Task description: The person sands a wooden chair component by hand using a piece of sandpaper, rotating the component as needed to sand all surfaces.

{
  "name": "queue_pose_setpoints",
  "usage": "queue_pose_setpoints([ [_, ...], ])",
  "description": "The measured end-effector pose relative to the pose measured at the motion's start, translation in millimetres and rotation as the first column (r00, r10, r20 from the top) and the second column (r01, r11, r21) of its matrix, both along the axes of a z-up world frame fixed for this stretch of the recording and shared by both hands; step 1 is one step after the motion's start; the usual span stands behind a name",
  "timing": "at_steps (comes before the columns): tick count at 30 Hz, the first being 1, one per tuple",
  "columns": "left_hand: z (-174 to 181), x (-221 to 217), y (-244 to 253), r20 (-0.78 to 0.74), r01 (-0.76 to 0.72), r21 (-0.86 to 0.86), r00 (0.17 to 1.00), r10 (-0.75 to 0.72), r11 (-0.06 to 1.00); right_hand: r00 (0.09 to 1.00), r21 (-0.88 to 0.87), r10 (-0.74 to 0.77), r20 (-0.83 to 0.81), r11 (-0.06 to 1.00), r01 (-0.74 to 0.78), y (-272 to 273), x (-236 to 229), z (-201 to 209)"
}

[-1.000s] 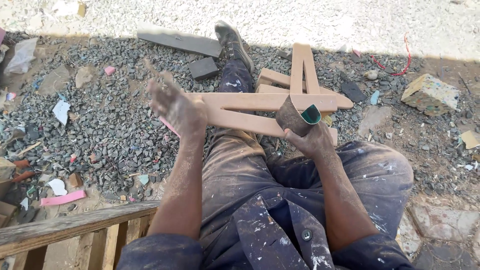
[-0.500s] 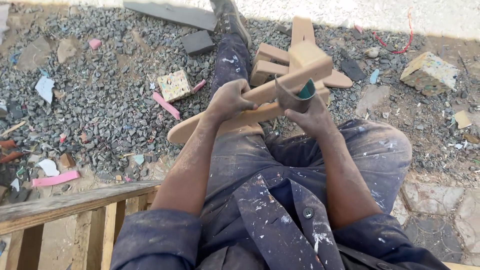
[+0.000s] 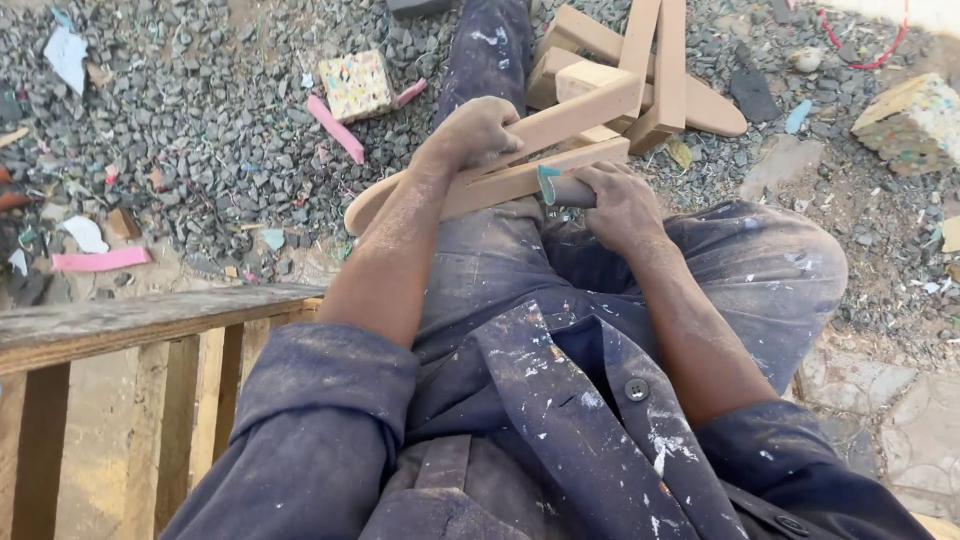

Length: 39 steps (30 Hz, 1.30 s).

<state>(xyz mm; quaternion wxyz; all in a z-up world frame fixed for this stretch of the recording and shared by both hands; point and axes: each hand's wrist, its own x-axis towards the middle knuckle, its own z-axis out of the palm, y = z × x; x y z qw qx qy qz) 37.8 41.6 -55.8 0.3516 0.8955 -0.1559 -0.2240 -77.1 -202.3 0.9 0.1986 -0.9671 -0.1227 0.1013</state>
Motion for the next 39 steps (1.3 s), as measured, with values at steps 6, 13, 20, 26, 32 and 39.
queue_pose_setpoints([
  [6, 82.0, -41.4, 25.0, -0.164, 0.012, 0.097, 0.986, 0.004, 0.995, 0.995, 0.040, 0.085, 0.043, 0.995, -0.087, 26.1, 2.9, -11.1],
  [13, 68.0, -52.1, 30.7, -0.067, -0.088, 0.293, 0.991, 0.112, 0.952, 0.999, -0.016, 0.046, -0.011, 0.999, -0.046, 47.1, -3.8, -20.8],
  [20, 90.7, -62.3, 16.8, -0.019, -0.012, 0.294, 1.000, 0.019, 0.956, 0.992, -0.034, 0.105, 0.076, 0.994, -0.103, 48.7, -16.4, -35.3],
  [26, 98.1, -61.9, 7.2, 0.008, -0.009, 0.376, 1.000, 0.007, 0.927, 0.996, -0.048, 0.072, 0.052, 0.996, -0.070, 51.4, -18.9, -32.4],
  [32, 98.9, -67.8, 24.9, 0.017, -0.097, 0.314, 0.995, 0.097, 0.945, 0.994, -0.249, 0.013, -0.106, 0.968, -0.039, 71.2, -2.7, -23.5],
  [39, 109.4, -53.6, 18.4, 0.004, -0.090, 0.349, 0.996, 0.094, 0.933, 0.995, -0.088, 0.090, -0.051, 0.992, -0.094, 84.7, 1.3, 14.9],
])
